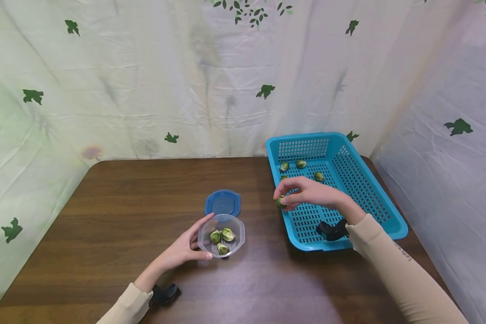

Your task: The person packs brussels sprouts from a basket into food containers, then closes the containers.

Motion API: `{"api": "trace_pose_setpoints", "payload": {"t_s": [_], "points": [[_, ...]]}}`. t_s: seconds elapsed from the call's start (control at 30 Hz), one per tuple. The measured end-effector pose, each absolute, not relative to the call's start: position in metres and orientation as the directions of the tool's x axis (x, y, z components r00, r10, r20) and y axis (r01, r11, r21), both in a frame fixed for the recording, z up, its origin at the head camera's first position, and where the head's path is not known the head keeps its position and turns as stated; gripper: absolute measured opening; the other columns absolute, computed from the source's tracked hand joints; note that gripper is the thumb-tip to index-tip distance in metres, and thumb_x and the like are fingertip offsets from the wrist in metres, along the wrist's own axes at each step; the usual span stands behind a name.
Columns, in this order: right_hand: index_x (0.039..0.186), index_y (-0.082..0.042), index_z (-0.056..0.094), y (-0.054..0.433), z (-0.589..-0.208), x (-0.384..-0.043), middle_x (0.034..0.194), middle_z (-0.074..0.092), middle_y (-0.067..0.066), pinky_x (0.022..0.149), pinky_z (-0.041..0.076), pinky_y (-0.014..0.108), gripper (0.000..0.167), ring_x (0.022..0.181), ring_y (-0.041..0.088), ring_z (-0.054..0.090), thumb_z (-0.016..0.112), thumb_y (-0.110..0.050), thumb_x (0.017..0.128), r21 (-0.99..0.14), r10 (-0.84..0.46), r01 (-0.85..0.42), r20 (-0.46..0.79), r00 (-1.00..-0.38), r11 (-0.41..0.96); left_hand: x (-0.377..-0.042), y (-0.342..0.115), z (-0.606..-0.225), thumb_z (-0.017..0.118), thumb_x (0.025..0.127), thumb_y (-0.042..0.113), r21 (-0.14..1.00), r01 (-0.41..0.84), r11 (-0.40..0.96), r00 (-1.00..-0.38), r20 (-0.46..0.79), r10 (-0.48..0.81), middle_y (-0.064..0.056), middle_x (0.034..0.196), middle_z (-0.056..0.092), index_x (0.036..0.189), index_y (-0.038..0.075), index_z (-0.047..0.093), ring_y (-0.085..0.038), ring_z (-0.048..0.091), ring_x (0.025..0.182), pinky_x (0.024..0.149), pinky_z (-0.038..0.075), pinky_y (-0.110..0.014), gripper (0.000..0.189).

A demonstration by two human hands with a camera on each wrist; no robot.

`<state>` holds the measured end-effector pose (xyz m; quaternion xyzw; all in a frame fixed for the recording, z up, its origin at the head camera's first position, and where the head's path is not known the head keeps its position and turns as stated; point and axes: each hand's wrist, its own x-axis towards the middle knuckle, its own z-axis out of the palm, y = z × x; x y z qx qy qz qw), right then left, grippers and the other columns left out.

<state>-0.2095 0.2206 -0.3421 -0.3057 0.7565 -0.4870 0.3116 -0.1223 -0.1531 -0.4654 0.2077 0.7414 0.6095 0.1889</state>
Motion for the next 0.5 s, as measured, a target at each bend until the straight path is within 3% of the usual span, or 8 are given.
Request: {"api": "trace_pose_setpoints", "payload": {"t_s": [0.2,0.5], "points": [[0.112,0.003,0.057,0.207,-0.341,-0.205,0.104,0.056,0.023,0.079,0.052,0.045,0.021,0.086,0.039,0.061,0.056,-0.012,0.097,-0.932,-0.781,-0.167,-0.163,-0.603,0.323,-0.122,-0.153,-0.465,0.078,0.080,0.010,0.983,0.077,0.164,-0.841,-0.024,0.540,-0.017,0.152,0.024,0.154,0.017,0.019,-0.035,0.036,0.132,0.096,0.044,-0.040,0.095],[0.111,-0.001,0.059,0.185,-0.343,-0.198,0.101,0.058,0.016,0.080,0.051,0.051,0.018,0.085,0.032,0.061,0.057,-0.012,0.096,-0.935,-0.794,-0.156,-0.174,-0.583,0.319,-0.123,-0.153,-0.465,0.077,0.080,0.009,0.984,0.080,0.159,-0.840,-0.019,0.542,-0.016,0.152,0.025,0.154,0.017,0.018,-0.034,0.034,0.133,0.098,0.043,-0.043,0.095]]}}
